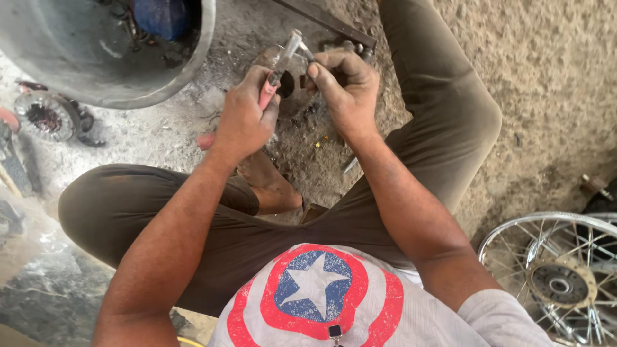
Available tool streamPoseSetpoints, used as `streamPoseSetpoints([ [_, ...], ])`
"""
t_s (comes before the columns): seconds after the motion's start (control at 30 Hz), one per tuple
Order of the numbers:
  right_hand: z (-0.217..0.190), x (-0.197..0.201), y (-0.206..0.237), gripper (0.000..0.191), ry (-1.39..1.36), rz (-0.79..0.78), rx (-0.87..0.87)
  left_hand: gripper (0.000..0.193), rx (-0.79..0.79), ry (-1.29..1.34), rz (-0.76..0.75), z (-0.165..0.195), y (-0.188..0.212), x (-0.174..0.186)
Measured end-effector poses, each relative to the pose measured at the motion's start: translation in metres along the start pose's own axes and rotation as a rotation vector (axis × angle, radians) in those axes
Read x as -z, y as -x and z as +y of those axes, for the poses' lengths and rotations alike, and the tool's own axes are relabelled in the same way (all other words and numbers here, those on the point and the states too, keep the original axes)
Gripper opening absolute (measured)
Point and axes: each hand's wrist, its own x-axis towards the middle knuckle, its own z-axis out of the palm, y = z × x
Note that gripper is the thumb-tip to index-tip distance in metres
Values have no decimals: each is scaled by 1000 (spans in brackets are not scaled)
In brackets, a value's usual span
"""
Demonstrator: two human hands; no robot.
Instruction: The person sits on the floor and uses a hammer and pliers to repeatedly strike and adjust a cylindrical metal part. They occasionally pick up small metal pieces from the floor and place them into a nearby bucket.
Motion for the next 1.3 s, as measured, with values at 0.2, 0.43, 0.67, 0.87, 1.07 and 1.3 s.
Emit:
streamPoseSetpoints([
  [0.2,16,3,-14,9,15,28,-33,18,23,71,-12,-11,-20,-2],
  [0.43,24,2,-20,5,-4,-3,-78,16,171,141,24,-30,-23,3],
  [0.67,16,2,-22,24,-385,-19,-295,15,113,103,12,-29,-25,1],
  [0.87,18,1,-21,18,-192,-26,-235,16,176,69,-69,-20,-22,-4],
  [1.07,25,1,-17,11,-142,1,-194,19,174,99,-87,-20,-22,-7],
  [1.3,30,0,-20,13,264,71,147,18,257,306,-164,-18,-23,-9],
])
